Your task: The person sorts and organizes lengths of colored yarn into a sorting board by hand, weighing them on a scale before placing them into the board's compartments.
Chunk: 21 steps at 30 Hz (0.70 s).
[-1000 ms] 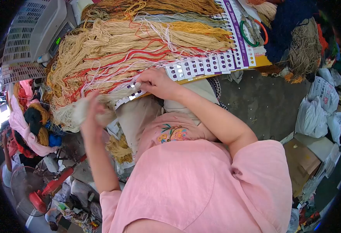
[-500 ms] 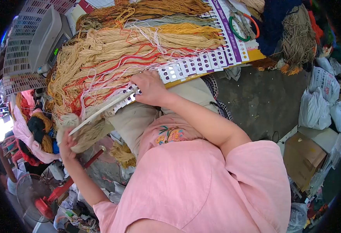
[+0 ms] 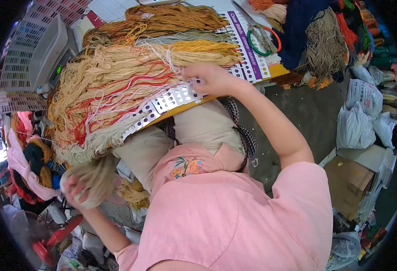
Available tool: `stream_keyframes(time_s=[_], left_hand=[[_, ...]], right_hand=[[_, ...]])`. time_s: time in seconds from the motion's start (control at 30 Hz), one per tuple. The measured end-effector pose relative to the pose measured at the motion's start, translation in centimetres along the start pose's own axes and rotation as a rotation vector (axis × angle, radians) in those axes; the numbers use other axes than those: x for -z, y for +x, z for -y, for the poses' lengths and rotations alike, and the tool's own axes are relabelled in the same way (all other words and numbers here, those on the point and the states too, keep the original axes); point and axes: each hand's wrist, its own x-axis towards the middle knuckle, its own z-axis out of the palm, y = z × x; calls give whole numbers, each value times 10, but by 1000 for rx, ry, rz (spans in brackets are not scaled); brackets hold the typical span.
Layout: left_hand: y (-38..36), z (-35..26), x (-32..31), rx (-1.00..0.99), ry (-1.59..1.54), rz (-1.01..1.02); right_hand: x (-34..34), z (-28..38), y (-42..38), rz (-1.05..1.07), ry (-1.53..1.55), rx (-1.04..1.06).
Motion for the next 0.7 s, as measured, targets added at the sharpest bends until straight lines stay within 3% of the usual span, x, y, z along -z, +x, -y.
stream_keyframes(time_s=[0.1,0.13,0.2,0.23,0.3,0.37,0.47,0.5,0.57,0.6,0.7], left_hand=[[39,64,-12,-7,7,124],[49,81,-17,-36,28,148],[65,110,-29,-145,152,172],[70,117,-31,-113,94,155],[81,126,-33,-84,14,155],[88,127,-28,-72,36,221],[87,131,-34,-101,137,172],[88,131,-33,-96,135,168],[90,131,-32,-103,235,228],[90,132,-31,-100,232,229],[88,137,-27,-81,343,196]], right_hand=[[7,-2,44,-612,-406,47],[7,10,53,-685,-319,12],[-14,36,58,-621,218,-112],[-32,57,55,-577,277,-168],[-64,85,36,-218,495,-200],[-86,106,22,75,1041,-484],[-97,124,14,170,1519,-544],[-97,126,15,166,1522,-549],[-91,132,17,444,1609,-665],[-98,128,15,514,1567,-568],[-105,126,13,455,1505,-555]])
